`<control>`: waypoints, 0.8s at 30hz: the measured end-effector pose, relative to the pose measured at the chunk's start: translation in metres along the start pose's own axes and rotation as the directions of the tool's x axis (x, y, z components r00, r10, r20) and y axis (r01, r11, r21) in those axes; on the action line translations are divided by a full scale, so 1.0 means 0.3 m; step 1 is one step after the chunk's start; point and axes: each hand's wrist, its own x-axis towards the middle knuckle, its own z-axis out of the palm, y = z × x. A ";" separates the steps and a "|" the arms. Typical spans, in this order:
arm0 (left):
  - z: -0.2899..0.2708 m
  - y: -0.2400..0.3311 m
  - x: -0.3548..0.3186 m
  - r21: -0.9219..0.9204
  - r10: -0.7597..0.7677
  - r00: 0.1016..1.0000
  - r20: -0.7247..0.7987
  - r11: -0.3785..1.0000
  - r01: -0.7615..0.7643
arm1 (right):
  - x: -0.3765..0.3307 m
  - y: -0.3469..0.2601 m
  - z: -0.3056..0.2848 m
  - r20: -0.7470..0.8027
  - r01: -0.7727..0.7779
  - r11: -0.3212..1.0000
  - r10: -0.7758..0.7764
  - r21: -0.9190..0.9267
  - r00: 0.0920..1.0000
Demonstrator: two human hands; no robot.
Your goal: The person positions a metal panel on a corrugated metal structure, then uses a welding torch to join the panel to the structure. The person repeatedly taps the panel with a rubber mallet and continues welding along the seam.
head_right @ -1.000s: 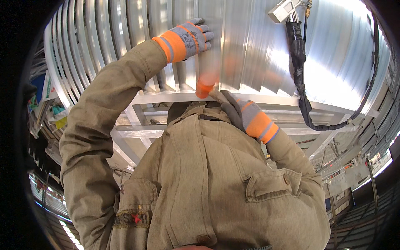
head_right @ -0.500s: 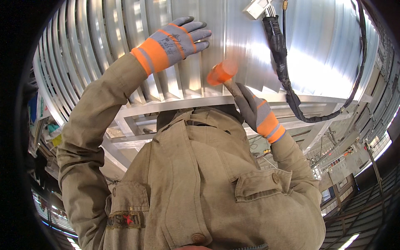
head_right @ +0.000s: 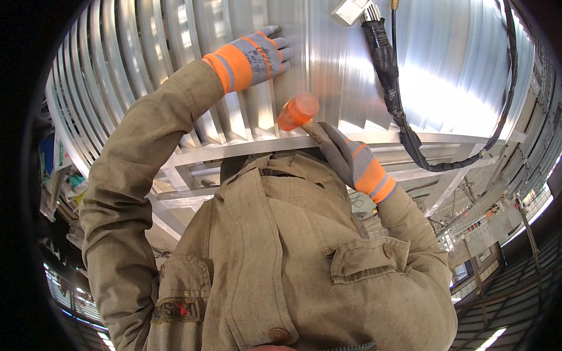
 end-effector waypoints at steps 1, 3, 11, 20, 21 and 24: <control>0.001 0.000 0.008 0.001 -0.004 1.000 -0.001 1.000 0.004 | -0.001 0.005 0.000 0.004 -0.017 1.000 0.017 0.002 1.000; 0.004 0.002 0.021 0.001 -0.003 1.000 0.011 1.000 0.003 | -0.007 0.013 0.000 0.001 -0.041 0.999 0.041 0.013 0.999; -0.004 0.002 0.040 0.060 0.002 0.997 0.074 0.998 -0.006 | -0.019 0.024 0.014 0.101 -0.193 0.974 0.181 0.119 0.978; -0.035 0.010 0.031 0.012 -0.001 0.999 0.052 1.000 0.001 | -0.032 0.003 -0.027 -0.031 -0.193 0.980 0.195 0.053 0.980; -0.037 0.009 0.027 0.023 0.005 1.000 0.006 1.000 -0.006 | -0.023 0.012 -0.054 -0.134 -0.171 0.983 0.179 0.069 0.975; -0.041 0.007 0.024 -0.007 0.015 1.000 -0.016 1.000 -0.015 | 0.022 0.077 -0.214 -0.534 -0.296 0.948 0.311 0.115 0.786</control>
